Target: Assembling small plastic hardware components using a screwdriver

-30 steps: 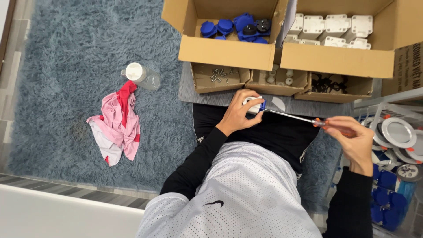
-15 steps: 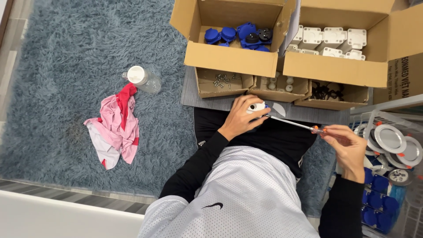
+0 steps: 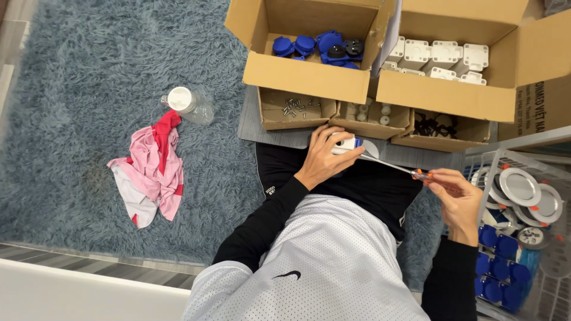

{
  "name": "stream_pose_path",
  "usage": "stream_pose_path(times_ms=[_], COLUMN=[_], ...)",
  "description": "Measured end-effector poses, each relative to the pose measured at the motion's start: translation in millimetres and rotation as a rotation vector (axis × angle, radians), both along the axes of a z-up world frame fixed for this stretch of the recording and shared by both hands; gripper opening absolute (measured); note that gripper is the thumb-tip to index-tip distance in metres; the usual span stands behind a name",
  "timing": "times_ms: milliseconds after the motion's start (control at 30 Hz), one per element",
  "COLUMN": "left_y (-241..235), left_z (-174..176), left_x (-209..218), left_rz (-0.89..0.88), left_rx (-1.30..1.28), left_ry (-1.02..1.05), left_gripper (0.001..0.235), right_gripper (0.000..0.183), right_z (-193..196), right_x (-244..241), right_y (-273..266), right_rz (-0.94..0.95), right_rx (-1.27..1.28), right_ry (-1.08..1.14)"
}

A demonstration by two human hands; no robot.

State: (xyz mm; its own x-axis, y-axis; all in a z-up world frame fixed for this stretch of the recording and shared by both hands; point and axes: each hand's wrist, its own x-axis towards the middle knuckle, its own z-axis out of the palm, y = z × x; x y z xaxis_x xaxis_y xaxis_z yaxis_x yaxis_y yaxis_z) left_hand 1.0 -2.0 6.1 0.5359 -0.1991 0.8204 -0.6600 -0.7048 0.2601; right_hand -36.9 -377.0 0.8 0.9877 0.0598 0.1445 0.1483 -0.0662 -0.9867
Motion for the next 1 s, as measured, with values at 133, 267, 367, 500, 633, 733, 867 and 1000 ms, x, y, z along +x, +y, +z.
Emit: stream_pose_path(times_ms=[133,267,367,500,633,733,867,1000], left_y=[-1,-2,-4,-3,0,12,43,73], left_z=[0,4,4,14,35,31,54,67], left_x=[-4,-6,-6,-7,-10,-6,5,10], left_rz=[-0.002,0.000,-0.029,-0.037,-0.014,-0.005,0.029,0.188], left_rx=[0.007,0.014,0.033,0.044,0.042,0.020,-0.057,-0.015], left_ry=[0.018,0.041,0.062,0.076,0.052,0.093,0.102,0.064], left_gripper=[0.024,0.022,0.017,0.012,0.011,0.026,0.019,0.021], right_gripper=[0.019,0.017,0.018,0.019,0.021,0.024,0.024,0.029], right_z=[-10,-16,-18,-22,-36,-48,-45,-33], right_x=[2,1,0,-1,0,-4,-10,-12], right_y=[-1,-1,-3,-4,-10,-13,-10,-4], right_rz=[-0.005,0.000,0.005,0.006,0.016,0.030,0.075,0.080], right_rx=[-0.029,0.027,0.029,0.077,0.188,0.270,0.299,0.289], right_ry=[-0.020,-0.021,-0.039,-0.043,-0.046,-0.044,-0.022,-0.002])
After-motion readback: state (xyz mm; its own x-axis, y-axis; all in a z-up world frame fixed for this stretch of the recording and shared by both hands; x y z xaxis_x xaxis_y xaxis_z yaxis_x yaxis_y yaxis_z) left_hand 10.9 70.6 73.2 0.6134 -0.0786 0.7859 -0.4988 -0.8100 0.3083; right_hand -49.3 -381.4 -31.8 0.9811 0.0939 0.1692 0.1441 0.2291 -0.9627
